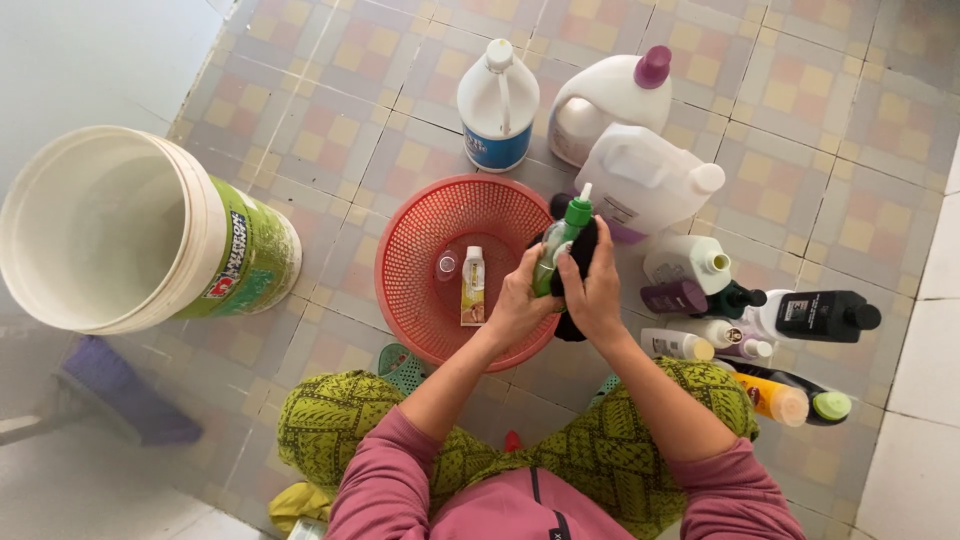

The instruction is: The recorder uses a black cloth to wipe down and clean various toiletry and cleaning product bottles.

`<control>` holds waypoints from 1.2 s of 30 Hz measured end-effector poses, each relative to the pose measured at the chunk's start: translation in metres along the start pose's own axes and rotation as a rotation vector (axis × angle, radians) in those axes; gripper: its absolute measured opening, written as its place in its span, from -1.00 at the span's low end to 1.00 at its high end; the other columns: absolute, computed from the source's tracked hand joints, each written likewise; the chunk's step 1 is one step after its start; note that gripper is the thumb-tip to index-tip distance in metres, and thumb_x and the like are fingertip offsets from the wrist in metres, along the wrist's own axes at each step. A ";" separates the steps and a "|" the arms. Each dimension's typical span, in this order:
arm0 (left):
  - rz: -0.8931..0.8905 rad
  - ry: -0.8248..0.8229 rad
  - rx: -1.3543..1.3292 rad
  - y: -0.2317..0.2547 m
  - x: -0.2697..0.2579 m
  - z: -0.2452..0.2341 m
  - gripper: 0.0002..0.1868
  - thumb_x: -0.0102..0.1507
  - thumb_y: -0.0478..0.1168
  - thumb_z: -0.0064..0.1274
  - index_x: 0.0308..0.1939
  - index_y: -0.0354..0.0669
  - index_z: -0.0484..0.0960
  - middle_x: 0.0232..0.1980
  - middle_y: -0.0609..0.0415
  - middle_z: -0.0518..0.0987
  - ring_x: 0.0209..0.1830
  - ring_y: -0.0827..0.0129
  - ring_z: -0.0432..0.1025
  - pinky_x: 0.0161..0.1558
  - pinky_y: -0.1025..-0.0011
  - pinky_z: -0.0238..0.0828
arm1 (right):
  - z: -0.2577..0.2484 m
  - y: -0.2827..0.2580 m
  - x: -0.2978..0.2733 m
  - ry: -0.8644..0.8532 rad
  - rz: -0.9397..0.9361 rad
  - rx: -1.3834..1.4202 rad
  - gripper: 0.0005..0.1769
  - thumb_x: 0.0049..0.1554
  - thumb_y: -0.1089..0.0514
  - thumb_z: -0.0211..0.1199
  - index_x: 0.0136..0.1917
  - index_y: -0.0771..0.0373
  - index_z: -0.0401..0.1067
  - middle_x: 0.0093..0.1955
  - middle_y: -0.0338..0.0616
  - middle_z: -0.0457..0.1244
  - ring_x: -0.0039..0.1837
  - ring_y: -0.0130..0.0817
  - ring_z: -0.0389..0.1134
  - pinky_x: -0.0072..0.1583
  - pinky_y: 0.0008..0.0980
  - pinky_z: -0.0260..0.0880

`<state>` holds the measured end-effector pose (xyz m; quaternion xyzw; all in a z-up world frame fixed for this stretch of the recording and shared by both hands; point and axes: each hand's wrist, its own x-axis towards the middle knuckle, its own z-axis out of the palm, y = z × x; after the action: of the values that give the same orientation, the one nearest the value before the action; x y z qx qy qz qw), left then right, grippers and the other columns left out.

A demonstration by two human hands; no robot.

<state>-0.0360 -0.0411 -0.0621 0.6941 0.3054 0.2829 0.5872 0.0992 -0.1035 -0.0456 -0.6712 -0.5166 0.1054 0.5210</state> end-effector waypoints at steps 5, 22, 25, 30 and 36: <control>0.015 -0.054 0.063 0.023 -0.005 0.006 -0.20 0.18 -0.23 0.30 0.41 -0.29 0.21 0.00 -0.15 0.61 -0.13 0.20 0.61 -0.16 0.31 0.65 | -0.006 0.046 0.009 -0.033 0.390 0.405 -0.48 0.42 -0.16 -0.03 0.34 0.35 0.29 0.03 -0.08 0.31 0.03 -0.39 0.34 0.07 -0.41 0.41; 0.195 0.277 -0.320 -0.043 0.010 0.011 -0.60 0.53 -0.10 -0.15 0.36 -0.26 0.30 0.07 0.01 0.50 0.00 0.38 0.40 -0.04 0.41 0.43 | 0.011 0.019 -0.005 -0.160 0.228 0.308 -0.47 0.32 0.02 0.17 0.46 0.31 0.26 0.17 0.13 0.39 0.19 -0.07 0.40 0.19 -0.23 0.43; 0.193 0.231 -0.321 -0.042 0.016 0.007 -0.57 0.54 -0.13 -0.20 0.43 -0.27 0.26 0.20 -0.03 0.45 0.20 0.30 0.35 0.22 0.36 0.33 | 0.001 0.004 0.005 -0.128 0.132 0.129 -0.47 0.27 0.03 0.26 0.44 0.25 0.31 0.12 0.08 0.42 0.14 -0.11 0.53 0.14 -0.23 0.49; 0.095 0.232 -0.414 -0.040 0.029 -0.008 -0.35 0.41 -0.06 -0.13 0.52 -0.10 0.02 0.29 0.04 0.32 0.27 0.29 0.29 0.24 0.24 0.36 | 0.008 0.002 0.002 -0.124 -0.312 -0.269 -0.37 0.18 -0.02 0.40 0.37 0.37 0.31 0.06 0.10 0.37 -0.02 -0.03 0.48 0.01 -0.19 0.50; -0.100 0.148 -0.672 -0.018 0.017 -0.007 -0.26 0.30 0.07 0.09 0.45 -0.19 0.24 0.21 -0.01 0.49 0.13 0.27 0.41 0.16 0.20 0.45 | 0.016 -0.004 -0.001 0.006 -0.352 -0.197 -0.50 0.24 -0.03 0.30 0.33 0.27 0.36 0.03 0.04 0.36 -0.03 -0.07 0.45 0.05 -0.20 0.48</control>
<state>-0.0314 -0.0217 -0.0779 0.4239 0.2705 0.3882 0.7724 0.0856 -0.0954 -0.0493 -0.6185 -0.6323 -0.0407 0.4648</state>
